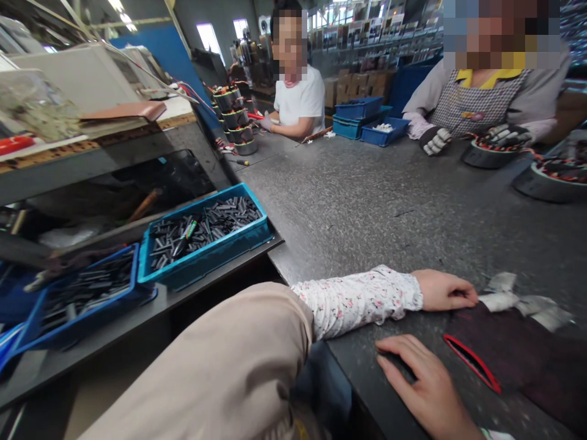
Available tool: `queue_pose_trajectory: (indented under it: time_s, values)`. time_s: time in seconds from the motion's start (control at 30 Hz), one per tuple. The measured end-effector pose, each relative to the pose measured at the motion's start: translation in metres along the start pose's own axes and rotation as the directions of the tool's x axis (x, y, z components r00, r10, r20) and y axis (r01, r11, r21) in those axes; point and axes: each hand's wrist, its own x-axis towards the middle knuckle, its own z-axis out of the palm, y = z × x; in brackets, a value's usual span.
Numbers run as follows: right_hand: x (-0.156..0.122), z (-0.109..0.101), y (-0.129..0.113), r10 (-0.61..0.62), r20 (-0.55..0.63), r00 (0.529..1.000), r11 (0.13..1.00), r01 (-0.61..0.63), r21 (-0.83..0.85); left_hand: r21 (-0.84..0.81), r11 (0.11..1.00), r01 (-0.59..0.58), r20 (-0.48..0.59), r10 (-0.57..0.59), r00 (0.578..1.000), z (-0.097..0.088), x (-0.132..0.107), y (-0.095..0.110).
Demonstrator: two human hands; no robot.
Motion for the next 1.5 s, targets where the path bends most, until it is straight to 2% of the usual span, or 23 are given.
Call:
queue_pose_trajectory:
  time_s: [0.33,0.67,1.5]
  values:
    - [0.0,0.001,0.0,0.014,0.006,1.0,1.0,-0.014,0.0,0.037,0.999,0.01,0.016,-0.011,1.0,-0.008,-0.012,0.011]
    - [0.0,0.001,0.0,0.014,0.006,1.0,1.0,-0.014,-0.015,0.009,1.0,0.01,-0.008,-0.01,1.0,0.002,0.0,-0.001]
    - [0.002,0.0,-0.002,0.006,-0.007,1.0,1.0,-0.006,-0.004,0.039,0.999,-0.017,-0.001,0.017,1.0,-0.004,-0.008,0.005]
